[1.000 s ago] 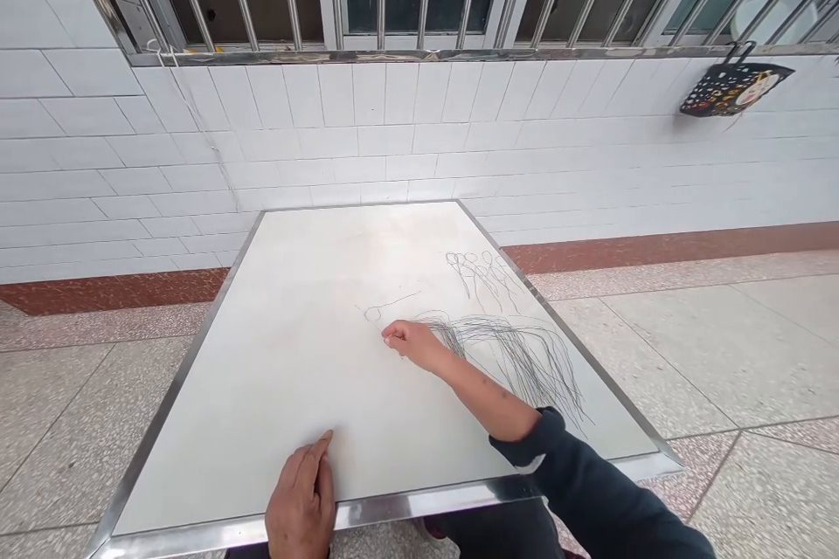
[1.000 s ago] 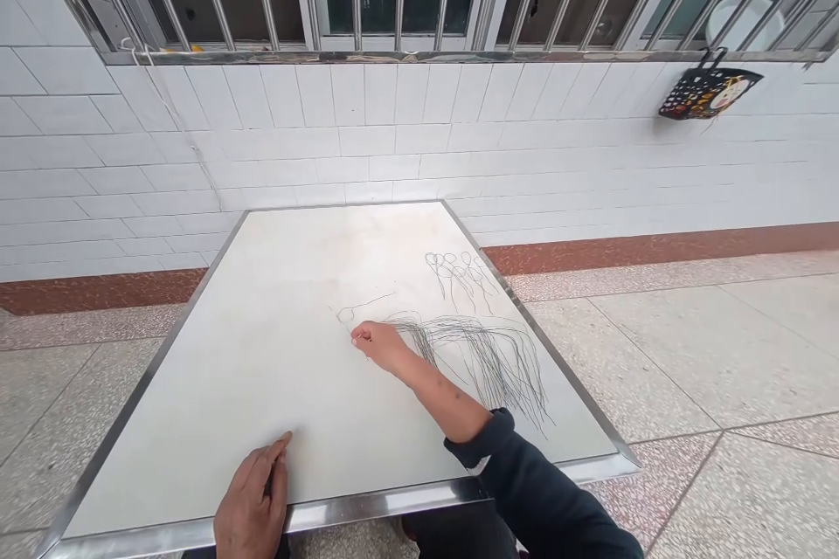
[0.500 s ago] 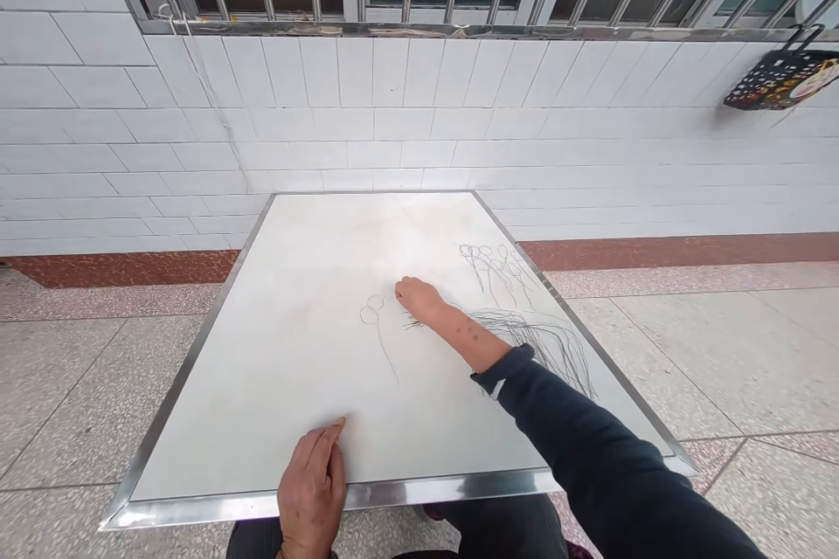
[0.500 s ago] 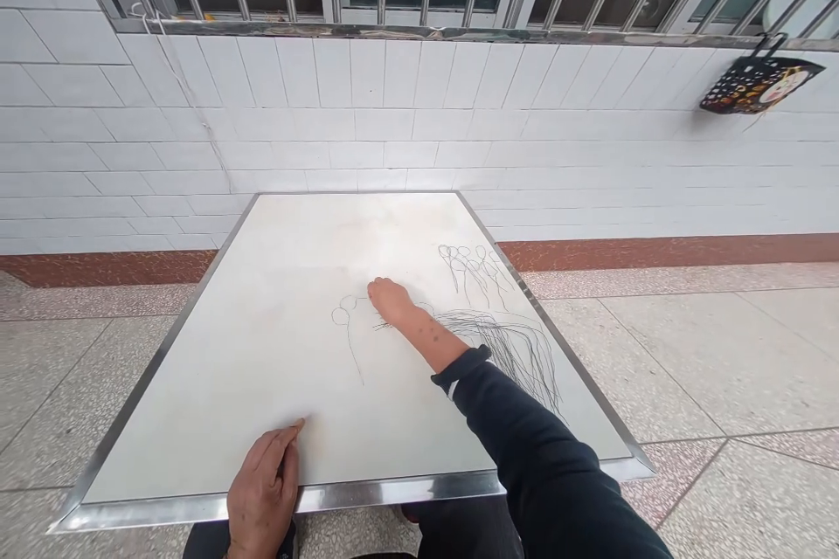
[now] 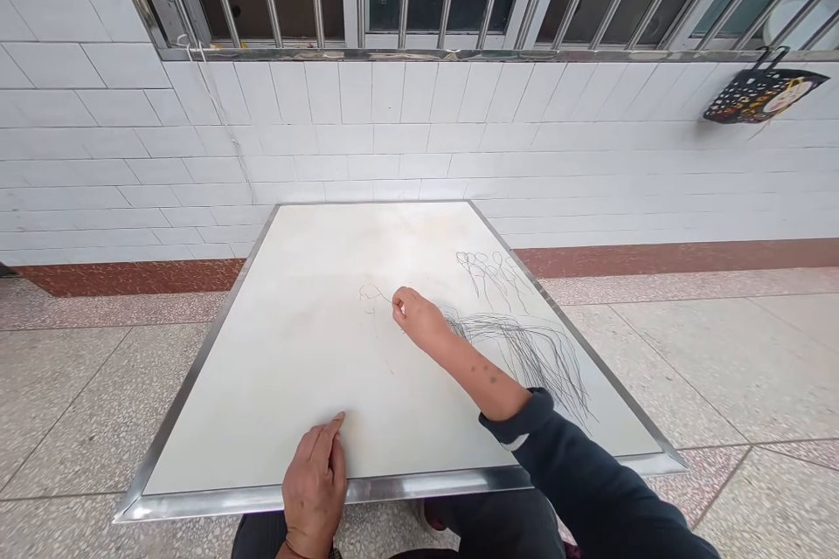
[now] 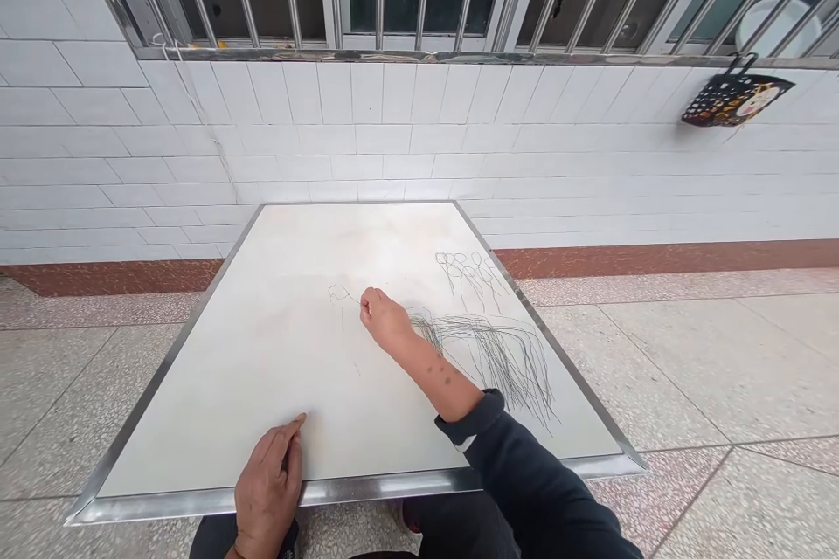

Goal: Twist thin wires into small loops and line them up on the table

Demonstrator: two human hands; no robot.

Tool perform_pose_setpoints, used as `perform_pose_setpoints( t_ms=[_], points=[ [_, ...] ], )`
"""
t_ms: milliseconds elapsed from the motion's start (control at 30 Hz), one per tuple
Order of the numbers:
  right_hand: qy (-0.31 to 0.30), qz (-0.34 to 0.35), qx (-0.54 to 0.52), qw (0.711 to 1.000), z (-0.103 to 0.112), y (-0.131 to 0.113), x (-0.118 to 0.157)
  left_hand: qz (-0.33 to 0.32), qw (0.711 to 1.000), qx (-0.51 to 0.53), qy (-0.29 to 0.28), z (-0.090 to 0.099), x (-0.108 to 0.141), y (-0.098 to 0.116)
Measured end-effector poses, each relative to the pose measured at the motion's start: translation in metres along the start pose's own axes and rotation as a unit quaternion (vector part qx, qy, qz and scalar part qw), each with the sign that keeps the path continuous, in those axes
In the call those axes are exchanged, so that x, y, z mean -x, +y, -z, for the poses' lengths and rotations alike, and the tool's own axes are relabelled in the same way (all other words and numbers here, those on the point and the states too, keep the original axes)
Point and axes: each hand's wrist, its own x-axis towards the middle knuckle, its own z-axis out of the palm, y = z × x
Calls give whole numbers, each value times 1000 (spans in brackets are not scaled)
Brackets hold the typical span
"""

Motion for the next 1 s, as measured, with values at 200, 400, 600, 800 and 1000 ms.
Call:
perform_pose_setpoints(
  t_ms=[200, 400, 600, 800, 1000],
  points=[
    [17, 0, -74, 997, 24, -23, 26, 173, 969, 169, -57, 12, -18, 13],
    [9, -1, -236, 972, 13, -39, 57, 251, 868, 424, -51, 16, -96, 40],
    [-20, -29, -310, 950, -1, -47, 72, 212, 846, 485, -65, 9, -124, 68],
    [-24, -49, -343, 938, 1, -59, 79, 221, 846, 484, -34, 5, -117, 79],
    [-15, -61, -376, 925, 12, -71, 95, 180, 891, 417, -17, 24, -111, 86]
  ],
)
